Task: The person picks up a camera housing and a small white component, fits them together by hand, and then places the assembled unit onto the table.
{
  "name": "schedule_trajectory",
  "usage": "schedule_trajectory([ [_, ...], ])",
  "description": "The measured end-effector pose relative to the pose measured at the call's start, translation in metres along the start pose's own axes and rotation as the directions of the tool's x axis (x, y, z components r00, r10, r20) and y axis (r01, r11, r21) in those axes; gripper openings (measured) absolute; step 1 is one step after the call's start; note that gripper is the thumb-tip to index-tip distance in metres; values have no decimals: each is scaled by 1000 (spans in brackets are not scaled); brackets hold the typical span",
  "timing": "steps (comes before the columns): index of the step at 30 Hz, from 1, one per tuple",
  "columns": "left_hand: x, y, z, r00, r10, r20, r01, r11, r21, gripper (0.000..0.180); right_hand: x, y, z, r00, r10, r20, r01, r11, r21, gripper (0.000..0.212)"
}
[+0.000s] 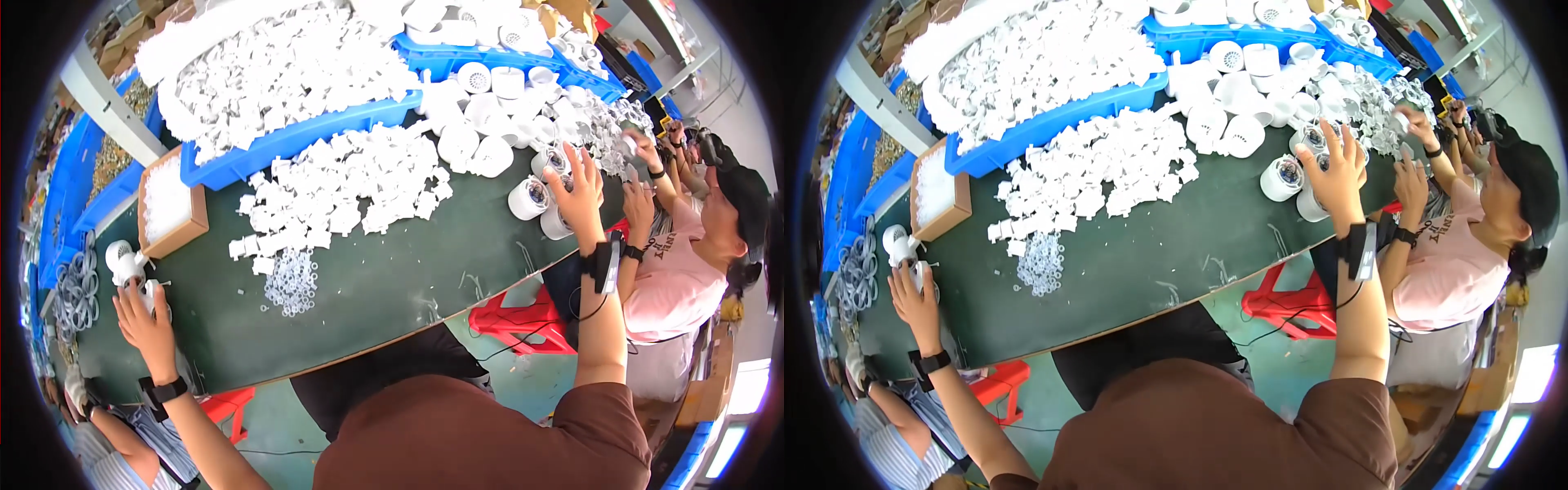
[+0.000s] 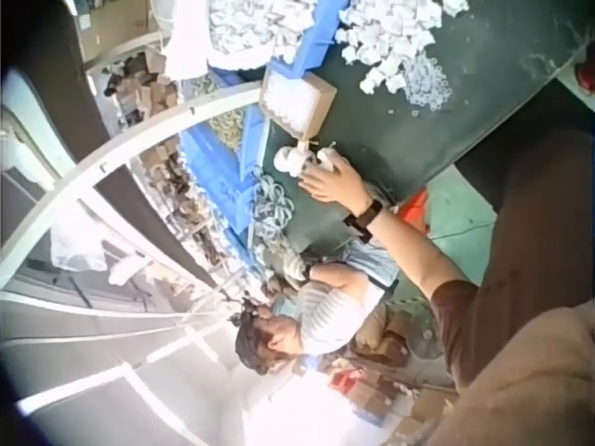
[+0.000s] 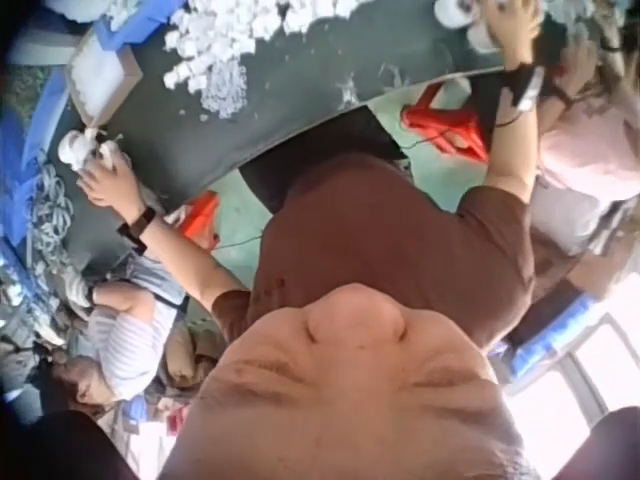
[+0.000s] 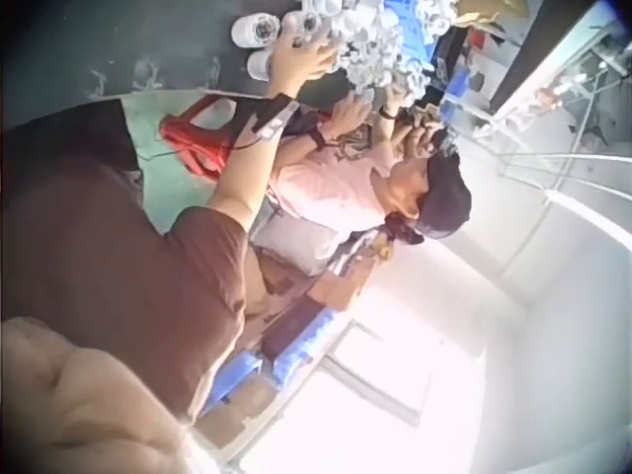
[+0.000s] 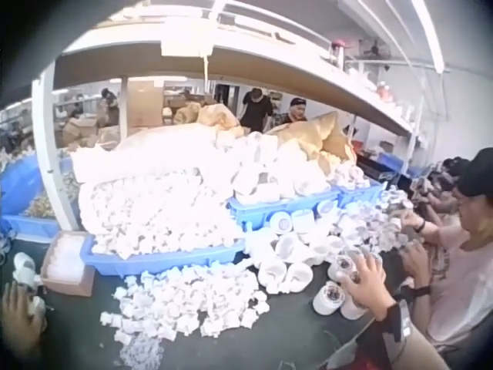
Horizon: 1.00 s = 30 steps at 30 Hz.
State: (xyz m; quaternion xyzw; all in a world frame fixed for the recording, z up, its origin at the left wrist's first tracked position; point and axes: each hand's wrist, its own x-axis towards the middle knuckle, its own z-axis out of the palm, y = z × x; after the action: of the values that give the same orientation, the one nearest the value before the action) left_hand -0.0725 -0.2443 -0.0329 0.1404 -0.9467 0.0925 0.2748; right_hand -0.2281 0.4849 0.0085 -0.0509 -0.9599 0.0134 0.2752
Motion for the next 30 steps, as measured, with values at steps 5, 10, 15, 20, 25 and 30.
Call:
schedule_trajectory([
  [5, -4, 48, -23, 995, -17, -100, 17, 1000, -2, 62, 4, 14, 19, 961, 37, 275, -111, 960, 256, 57],
  [10, -23, 99, -59, 999, -28, -46, 19, 983, -182, 62, -19, -61, -8, 917, 232, 325, -248, 969, 6, 61],
  [15, -27, 141, -85, 998, -7, 55, 27, 928, -373, 63, -47, -93, -25, 918, 62, 391, -225, 894, 387, 59],
  [20, -38, 154, -100, 989, -23, 146, 89, 880, -466, 63, -60, -121, -97, 961, -120, 250, -23, 864, 503, 55],
  [25, -55, 163, -110, 989, -8, 146, 80, 866, -494, 58, -91, -136, -113, 881, -177, 439, 47, 955, 292, 58],
  [30, -57, 192, -131, 983, 96, 158, 23, 785, -619, 49, -93, -149, -115, 845, -199, 497, -63, 885, 461, 48],
])
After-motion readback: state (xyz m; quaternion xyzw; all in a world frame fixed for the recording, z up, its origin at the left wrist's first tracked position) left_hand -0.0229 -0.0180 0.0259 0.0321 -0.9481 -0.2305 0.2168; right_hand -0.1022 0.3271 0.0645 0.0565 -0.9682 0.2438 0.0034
